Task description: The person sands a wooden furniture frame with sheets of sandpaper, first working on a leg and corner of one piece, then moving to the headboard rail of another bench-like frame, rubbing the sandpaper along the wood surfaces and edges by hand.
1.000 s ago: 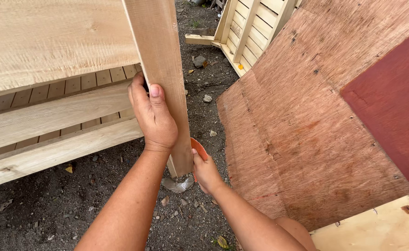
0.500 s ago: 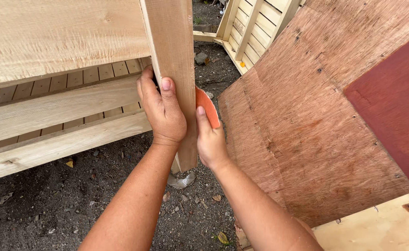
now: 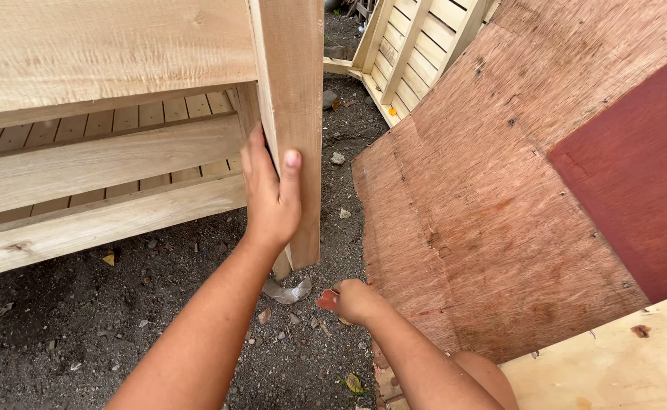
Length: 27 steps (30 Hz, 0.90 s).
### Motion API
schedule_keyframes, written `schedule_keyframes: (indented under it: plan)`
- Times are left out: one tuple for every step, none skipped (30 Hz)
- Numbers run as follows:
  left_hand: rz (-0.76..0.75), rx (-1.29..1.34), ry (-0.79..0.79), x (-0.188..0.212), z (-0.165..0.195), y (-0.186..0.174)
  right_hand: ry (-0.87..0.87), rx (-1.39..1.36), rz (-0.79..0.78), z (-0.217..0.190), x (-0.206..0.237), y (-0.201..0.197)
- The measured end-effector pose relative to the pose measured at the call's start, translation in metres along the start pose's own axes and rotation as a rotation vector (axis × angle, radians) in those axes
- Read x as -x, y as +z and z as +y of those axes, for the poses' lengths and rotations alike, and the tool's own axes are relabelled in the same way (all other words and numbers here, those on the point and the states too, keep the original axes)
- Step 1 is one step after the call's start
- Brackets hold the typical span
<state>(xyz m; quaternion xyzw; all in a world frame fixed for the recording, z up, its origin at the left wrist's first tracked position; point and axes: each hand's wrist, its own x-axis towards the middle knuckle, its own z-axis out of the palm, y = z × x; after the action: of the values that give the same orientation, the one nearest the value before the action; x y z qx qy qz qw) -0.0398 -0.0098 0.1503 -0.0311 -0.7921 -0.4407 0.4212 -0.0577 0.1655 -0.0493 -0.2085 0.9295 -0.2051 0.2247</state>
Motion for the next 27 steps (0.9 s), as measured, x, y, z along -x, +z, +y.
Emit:
schedule_keyframes:
  plan:
    - [-0.063, -0.075, -0.053, 0.016, -0.006, -0.005, -0.050, 0.005, -0.024, 0.001, 0.006, -0.003]
    - [-0.182, -0.053, -0.191, 0.035, -0.012, -0.011, -0.102, 0.011, -0.046, -0.001, 0.012, -0.007]
    - [-0.302, -0.031, -0.324, 0.055, -0.018, -0.017, -0.157, 0.016, -0.064, -0.006, 0.019, -0.011]
    - [-0.467, -0.027, -0.392, 0.074, -0.026, -0.024, -0.242, -0.054, -0.026, -0.015, 0.026, -0.015]
    - [-0.632, -0.024, -0.465, 0.089, -0.035, -0.032, -0.327, -0.124, 0.008, -0.025, 0.032, -0.017]
    - [-0.770, -0.029, -0.527, 0.104, -0.043, -0.041, -0.412, -0.198, 0.044, -0.036, 0.038, -0.019]
    - [-0.908, -0.031, -0.593, 0.116, -0.049, -0.047, -0.488, -0.197, 0.111, -0.047, 0.044, -0.022]
    - [-0.951, -0.059, -0.591, 0.124, -0.055, -0.053, -0.563, -0.195, 0.175, -0.058, 0.048, -0.025]
    - [-0.994, -0.087, -0.586, 0.129, -0.061, -0.060, -0.637, -0.192, 0.241, -0.067, 0.053, -0.029]
    - [-0.924, -0.143, -0.593, 0.129, -0.067, -0.067, -0.661, -0.232, 0.296, -0.074, 0.057, -0.033]
    - [-0.853, -0.198, -0.599, 0.126, -0.073, -0.077, -0.685, -0.273, 0.349, -0.080, 0.061, -0.038]
    - [-0.781, -0.251, -0.604, 0.120, -0.078, -0.084, -0.708, -0.313, 0.403, -0.086, 0.063, -0.044]
    - [-0.669, -0.341, -0.572, 0.111, -0.085, -0.094, -0.727, -0.252, 0.597, -0.091, 0.064, -0.053]
    - [-0.553, -0.429, -0.539, 0.100, -0.090, -0.101, -0.744, -0.188, 0.792, -0.096, 0.064, -0.064]
    - [-0.350, -0.431, -0.558, 0.088, -0.095, -0.104, -0.759, -0.123, 0.985, -0.102, 0.064, -0.075]
    - [-0.148, -0.433, -0.574, 0.075, -0.099, -0.106, -0.738, -0.139, 1.017, -0.109, 0.063, -0.087]
    - [-0.127, -0.384, -0.559, 0.061, -0.101, -0.103, -0.716, -0.157, 1.054, -0.119, 0.060, -0.100]
    - [-0.109, -0.336, -0.542, 0.048, -0.101, -0.096, -0.730, -0.208, 1.066, -0.129, 0.059, -0.113]
    - [-0.147, -0.039, -0.627, 0.034, -0.099, -0.081, -0.743, -0.259, 1.079, -0.139, 0.058, -0.124]
    - [-0.186, 0.261, -0.698, 0.020, -0.095, -0.068, -0.753, -0.271, 1.093, -0.151, 0.057, -0.136]
    - [-0.272, 0.423, -0.730, 0.008, -0.090, -0.057, -0.761, -0.283, 1.109, -0.161, 0.056, -0.147]
    - [-0.359, 0.587, -0.760, -0.005, -0.083, -0.048, -0.770, -0.293, 1.123, -0.170, 0.056, -0.157]
    - [-0.362, 0.643, -0.744, -0.018, -0.078, -0.044, -0.732, -0.333, 1.108, -0.178, 0.056, -0.165]
    - [-0.367, 0.700, -0.727, -0.031, -0.073, -0.039, -0.694, -0.373, 1.092, -0.185, 0.055, -0.172]
    - [-0.373, 0.757, -0.711, -0.040, -0.069, -0.035, -0.654, -0.411, 1.076, -0.191, 0.054, -0.176]
    - [-0.358, 0.738, -0.725, -0.047, -0.065, -0.034, -0.641, -0.489, 1.033, -0.195, 0.053, -0.178]
    - [-0.340, 0.719, -0.740, -0.050, -0.065, -0.033, -0.628, -0.567, 0.986, -0.198, 0.051, -0.179]
